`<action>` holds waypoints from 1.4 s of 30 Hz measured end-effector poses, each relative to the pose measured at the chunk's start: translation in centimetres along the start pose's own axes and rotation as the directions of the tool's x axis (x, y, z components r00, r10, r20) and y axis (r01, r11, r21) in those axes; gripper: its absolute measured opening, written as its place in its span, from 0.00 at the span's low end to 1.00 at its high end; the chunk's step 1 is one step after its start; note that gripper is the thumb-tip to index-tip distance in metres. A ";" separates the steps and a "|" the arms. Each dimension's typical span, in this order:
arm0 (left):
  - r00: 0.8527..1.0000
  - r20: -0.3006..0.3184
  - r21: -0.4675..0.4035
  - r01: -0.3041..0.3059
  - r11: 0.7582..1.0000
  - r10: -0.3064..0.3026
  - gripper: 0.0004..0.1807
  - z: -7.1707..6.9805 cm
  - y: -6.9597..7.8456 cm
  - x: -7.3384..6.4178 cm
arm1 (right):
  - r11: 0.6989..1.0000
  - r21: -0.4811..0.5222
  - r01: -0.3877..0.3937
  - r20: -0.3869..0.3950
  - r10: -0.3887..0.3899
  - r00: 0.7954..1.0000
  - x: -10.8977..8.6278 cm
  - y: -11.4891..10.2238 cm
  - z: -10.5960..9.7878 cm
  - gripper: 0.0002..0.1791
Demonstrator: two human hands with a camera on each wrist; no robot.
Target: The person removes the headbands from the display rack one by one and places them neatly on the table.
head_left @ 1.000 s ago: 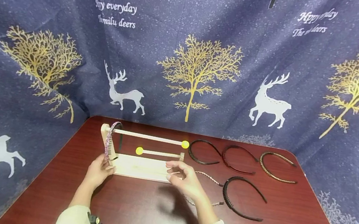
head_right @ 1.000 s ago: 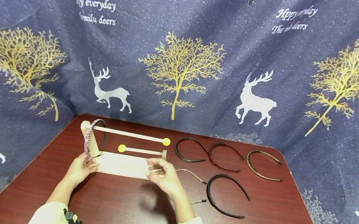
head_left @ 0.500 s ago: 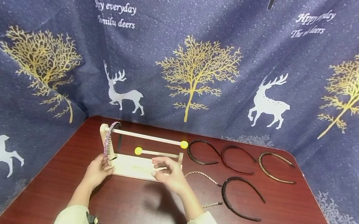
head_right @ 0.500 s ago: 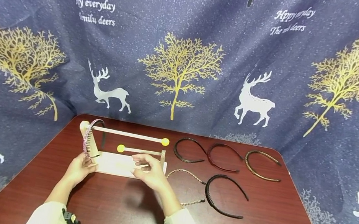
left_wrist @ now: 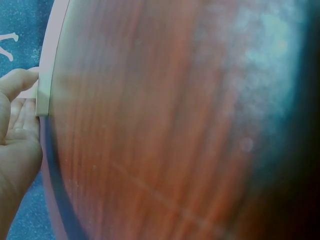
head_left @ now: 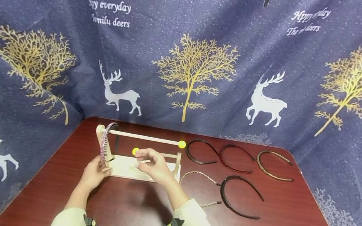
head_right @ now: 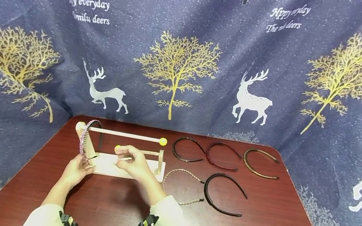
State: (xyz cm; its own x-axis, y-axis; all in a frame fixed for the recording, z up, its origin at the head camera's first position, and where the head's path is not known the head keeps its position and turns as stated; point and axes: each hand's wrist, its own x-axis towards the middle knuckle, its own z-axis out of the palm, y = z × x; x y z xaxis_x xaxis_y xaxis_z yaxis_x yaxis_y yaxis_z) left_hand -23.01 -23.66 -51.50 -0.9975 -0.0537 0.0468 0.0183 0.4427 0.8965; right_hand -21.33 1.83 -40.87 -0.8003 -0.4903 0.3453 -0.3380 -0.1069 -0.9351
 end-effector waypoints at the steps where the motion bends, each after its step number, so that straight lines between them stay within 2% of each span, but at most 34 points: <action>1: 1.000 0.000 0.000 0.000 1.000 0.000 0.29 0.0 0.0 0.0 | 1.000 0.005 0.001 0.005 -0.001 1.000 0.2 0.0 0.2 0.19; 8: 1.000 0.002 0.004 0.001 1.000 -0.001 0.29 -0.1 0.0 0.0 | 1.000 0.006 0.016 0.016 -0.016 1.000 1.5 0.1 1.7 0.21; 17: 1.000 0.017 0.005 0.009 1.000 -0.010 0.31 -0.2 0.0 0.1 | 1.000 0.023 -0.014 0.035 0.013 0.999 3.0 0.4 3.0 0.23; 26: 0.999 0.032 -0.010 0.011 1.000 -0.011 0.32 -0.2 -0.2 0.1 | 0.997 0.062 -0.050 0.027 0.048 0.998 4.8 3.2 4.6 0.28; 33: 0.999 0.038 -0.028 0.006 1.000 -0.005 0.36 -0.2 -0.3 0.1 | 0.996 0.058 -0.071 0.086 0.065 0.994 5.2 3.7 5.8 0.30; 37: 0.998 0.058 -0.021 0.014 1.000 -0.013 0.37 -0.3 -0.3 0.1 | 0.996 0.039 -0.083 0.089 0.079 0.993 5.1 3.8 6.1 0.28; 42: 0.998 0.063 -0.028 0.026 0.999 -0.025 0.38 -0.3 -0.3 0.2 | 0.997 0.041 -0.068 0.092 0.064 0.994 4.6 2.7 6.2 0.24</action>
State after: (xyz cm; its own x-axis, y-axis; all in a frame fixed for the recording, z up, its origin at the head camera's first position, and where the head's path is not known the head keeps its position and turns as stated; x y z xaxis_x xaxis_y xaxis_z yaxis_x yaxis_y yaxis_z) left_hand -23.15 -24.10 -51.62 -1.0000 -0.0085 -0.0029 -0.0062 0.4159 0.9094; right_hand -22.87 -6.08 -42.30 -0.7711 -0.5737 0.2762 -0.2625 -0.1088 -0.9588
